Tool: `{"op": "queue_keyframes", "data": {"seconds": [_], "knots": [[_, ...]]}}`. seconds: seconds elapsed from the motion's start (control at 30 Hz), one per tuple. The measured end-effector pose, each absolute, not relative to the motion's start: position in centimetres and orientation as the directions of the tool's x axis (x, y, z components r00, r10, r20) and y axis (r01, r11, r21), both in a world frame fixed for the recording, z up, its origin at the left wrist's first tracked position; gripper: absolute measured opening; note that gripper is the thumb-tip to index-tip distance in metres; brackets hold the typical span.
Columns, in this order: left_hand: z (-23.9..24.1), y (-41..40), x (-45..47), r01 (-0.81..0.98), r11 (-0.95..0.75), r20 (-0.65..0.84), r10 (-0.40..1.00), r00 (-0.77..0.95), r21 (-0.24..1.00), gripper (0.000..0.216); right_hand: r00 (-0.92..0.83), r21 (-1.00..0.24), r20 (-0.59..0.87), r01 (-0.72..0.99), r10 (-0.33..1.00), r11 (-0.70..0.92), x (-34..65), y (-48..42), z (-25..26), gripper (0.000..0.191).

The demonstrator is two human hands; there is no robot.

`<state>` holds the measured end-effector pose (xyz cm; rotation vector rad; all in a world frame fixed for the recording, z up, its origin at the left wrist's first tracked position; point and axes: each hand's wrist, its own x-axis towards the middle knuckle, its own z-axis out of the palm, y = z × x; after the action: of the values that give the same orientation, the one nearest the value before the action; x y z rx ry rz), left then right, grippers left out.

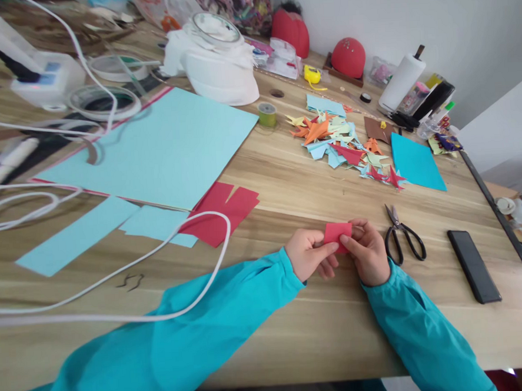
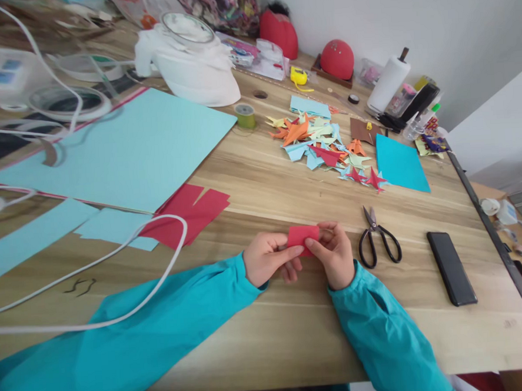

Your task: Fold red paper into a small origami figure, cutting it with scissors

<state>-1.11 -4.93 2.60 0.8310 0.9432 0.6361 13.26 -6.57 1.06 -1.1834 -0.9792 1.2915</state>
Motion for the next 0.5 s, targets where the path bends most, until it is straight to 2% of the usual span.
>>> {"op": "queue_keyframes", "data": {"seconds": [0.1, 0.17, 0.5], "knots": [[2.65, -4.98, -1.13, -0.124, 0.516, -0.418, 0.793, 0.443, 0.848, 0.022, -0.064, -0.994, -0.094, -0.051, 0.994, -0.097, 13.3, -6.5, 1.62, 0.023], [2.62, -5.03, -1.15, -0.131, 0.503, -0.405, 0.803, 0.438, 0.854, 0.024, -0.101, -0.996, -0.087, 0.026, 0.991, -0.085, 13.36, -6.51, 1.85, 0.024], [2.27, -5.0, -1.16, -0.132, 0.5, -0.397, 0.799, 0.451, 0.856, 0.027, -0.049, -0.994, -0.088, 0.062, 0.995, -0.085, 13.39, -6.61, 1.75, 0.032]]}}
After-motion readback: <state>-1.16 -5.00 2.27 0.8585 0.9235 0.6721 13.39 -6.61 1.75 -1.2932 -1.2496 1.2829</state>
